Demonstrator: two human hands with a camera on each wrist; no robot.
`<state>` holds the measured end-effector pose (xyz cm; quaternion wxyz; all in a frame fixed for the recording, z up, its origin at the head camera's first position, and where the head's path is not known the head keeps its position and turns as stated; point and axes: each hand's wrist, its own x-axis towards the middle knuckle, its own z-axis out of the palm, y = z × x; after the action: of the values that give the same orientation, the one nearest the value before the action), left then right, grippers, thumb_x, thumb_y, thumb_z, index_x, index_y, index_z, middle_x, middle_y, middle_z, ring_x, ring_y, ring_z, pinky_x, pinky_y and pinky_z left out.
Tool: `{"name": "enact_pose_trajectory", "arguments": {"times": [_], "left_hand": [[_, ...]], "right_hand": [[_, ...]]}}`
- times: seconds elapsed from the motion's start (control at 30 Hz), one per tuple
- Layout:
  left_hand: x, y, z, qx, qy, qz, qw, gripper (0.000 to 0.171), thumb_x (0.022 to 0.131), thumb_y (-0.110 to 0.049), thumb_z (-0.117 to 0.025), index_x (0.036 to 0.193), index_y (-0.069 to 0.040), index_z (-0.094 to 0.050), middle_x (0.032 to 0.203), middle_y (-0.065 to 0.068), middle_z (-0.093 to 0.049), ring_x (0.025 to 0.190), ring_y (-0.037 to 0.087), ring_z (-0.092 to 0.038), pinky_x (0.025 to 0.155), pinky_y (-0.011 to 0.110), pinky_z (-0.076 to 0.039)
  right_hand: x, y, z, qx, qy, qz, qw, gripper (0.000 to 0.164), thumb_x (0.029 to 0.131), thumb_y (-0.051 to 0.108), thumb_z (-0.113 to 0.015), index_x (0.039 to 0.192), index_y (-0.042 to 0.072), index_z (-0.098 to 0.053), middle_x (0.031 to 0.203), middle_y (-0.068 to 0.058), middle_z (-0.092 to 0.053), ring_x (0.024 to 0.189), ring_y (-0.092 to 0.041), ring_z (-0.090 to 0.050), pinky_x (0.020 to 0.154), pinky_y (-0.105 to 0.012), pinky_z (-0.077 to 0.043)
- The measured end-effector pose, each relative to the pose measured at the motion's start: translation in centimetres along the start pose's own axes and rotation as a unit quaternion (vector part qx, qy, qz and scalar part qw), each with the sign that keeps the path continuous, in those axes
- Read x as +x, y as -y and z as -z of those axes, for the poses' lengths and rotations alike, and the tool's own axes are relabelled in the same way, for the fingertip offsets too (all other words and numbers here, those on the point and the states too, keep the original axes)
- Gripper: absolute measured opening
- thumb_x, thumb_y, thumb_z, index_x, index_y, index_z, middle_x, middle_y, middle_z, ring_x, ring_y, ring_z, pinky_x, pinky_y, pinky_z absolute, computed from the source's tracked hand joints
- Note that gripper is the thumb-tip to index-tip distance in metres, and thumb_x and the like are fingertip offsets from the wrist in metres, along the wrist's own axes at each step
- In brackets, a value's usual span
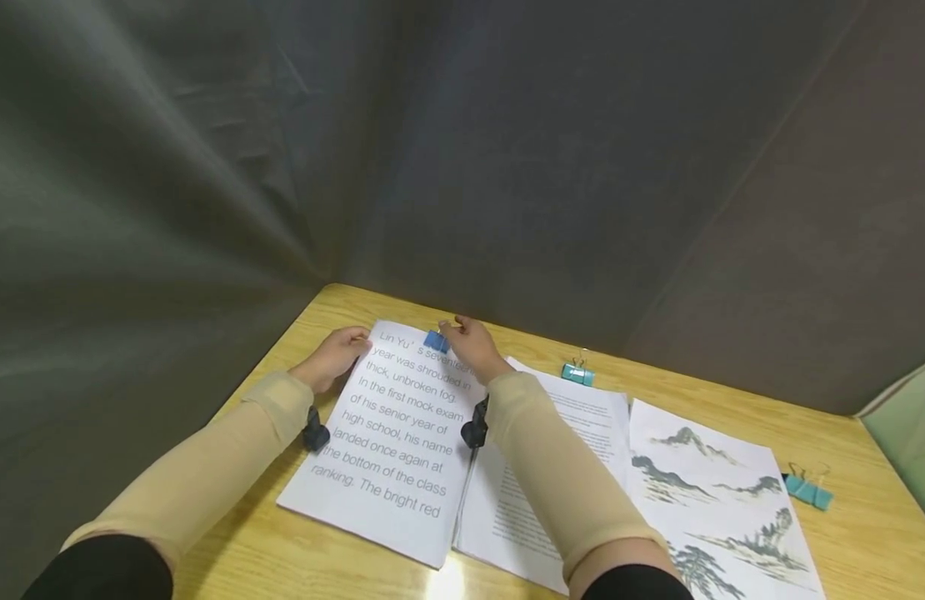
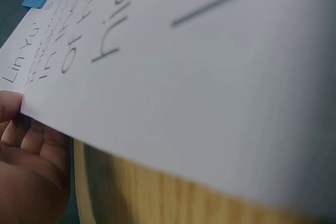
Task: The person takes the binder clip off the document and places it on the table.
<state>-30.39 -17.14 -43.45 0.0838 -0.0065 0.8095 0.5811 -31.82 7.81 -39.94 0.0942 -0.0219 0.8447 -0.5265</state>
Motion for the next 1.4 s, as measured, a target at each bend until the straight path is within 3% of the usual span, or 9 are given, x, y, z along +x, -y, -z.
{"name": "enact_pose_trajectory", "arguments": {"times": [0.2, 0.33, 0.73, 1.0, 1.4], "left_hand": [[-0.4, 0.0, 0.2, -0.001, 0.004, -0.007, 1.0000, 0.022, 0.109, -0.008, -0.044, 0.116, 0.000, -0.063, 0.110, 0.015, -0.064, 0.091, 0.024, -0.060, 0.084, 0.036, -0.046], [-0.6, 0.1, 0.2, -0.004, 0.004, -0.004, 1.0000, 0.023, 0.109, -0.008, -0.044, 0.118, 0.001, -0.063, 0.111, 0.016, -0.064, 0.093, 0.025, -0.059, 0.086, 0.036, -0.045], [-0.6, 0.3, 0.0, -0.006, 0.006, -0.003, 1.0000, 0.025, 0.110, -0.009, -0.043, 0.123, 0.001, -0.063, 0.113, 0.015, -0.064, 0.096, 0.025, -0.060, 0.088, 0.038, -0.046], [-0.9, 0.5, 0.7, -0.024, -0.013, 0.008, 0.9996, 0.028, 0.110, -0.010, -0.044, 0.128, 0.002, -0.062, 0.118, 0.018, -0.064, 0.099, 0.027, -0.060, 0.093, 0.040, -0.045], [-0.9, 0.1, 1.3, -0.038, -0.019, 0.005, 0.9991, 0.030, 0.111, -0.011, -0.043, 0.132, 0.002, -0.060, 0.119, 0.018, -0.065, 0.100, 0.026, -0.060, 0.095, 0.040, -0.044]], "right_hand": [[-0.1, 0.1, 0.6, 0.067, 0.044, -0.018, 0.997, 0.060, 0.106, 0.027, -0.060, 0.155, -0.002, -0.041, 0.156, -0.019, -0.044, 0.145, -0.034, -0.038, 0.122, -0.049, -0.020], [-0.2, 0.2, 0.5, 0.073, 0.051, -0.002, 0.996, 0.052, 0.106, 0.023, -0.060, 0.149, -0.004, -0.047, 0.149, -0.019, -0.051, 0.140, -0.033, -0.044, 0.121, -0.048, -0.023], [-0.6, -0.1, 0.8, 0.074, 0.044, 0.027, 0.996, 0.050, 0.105, 0.019, -0.062, 0.147, -0.005, -0.049, 0.142, -0.019, -0.055, 0.133, -0.033, -0.050, 0.116, -0.046, -0.033], [-0.9, 1.4, 0.5, 0.003, 0.048, 0.109, 0.993, 0.051, 0.102, 0.020, -0.068, 0.142, -0.007, -0.053, 0.131, -0.019, -0.063, 0.120, -0.032, -0.059, 0.103, -0.043, -0.045], [-1.1, 3.3, 0.8, -0.055, 0.029, 0.109, 0.992, 0.042, 0.098, 0.027, -0.073, 0.129, 0.001, -0.062, 0.121, -0.013, -0.066, 0.110, -0.029, -0.060, 0.094, -0.041, -0.048]]}}
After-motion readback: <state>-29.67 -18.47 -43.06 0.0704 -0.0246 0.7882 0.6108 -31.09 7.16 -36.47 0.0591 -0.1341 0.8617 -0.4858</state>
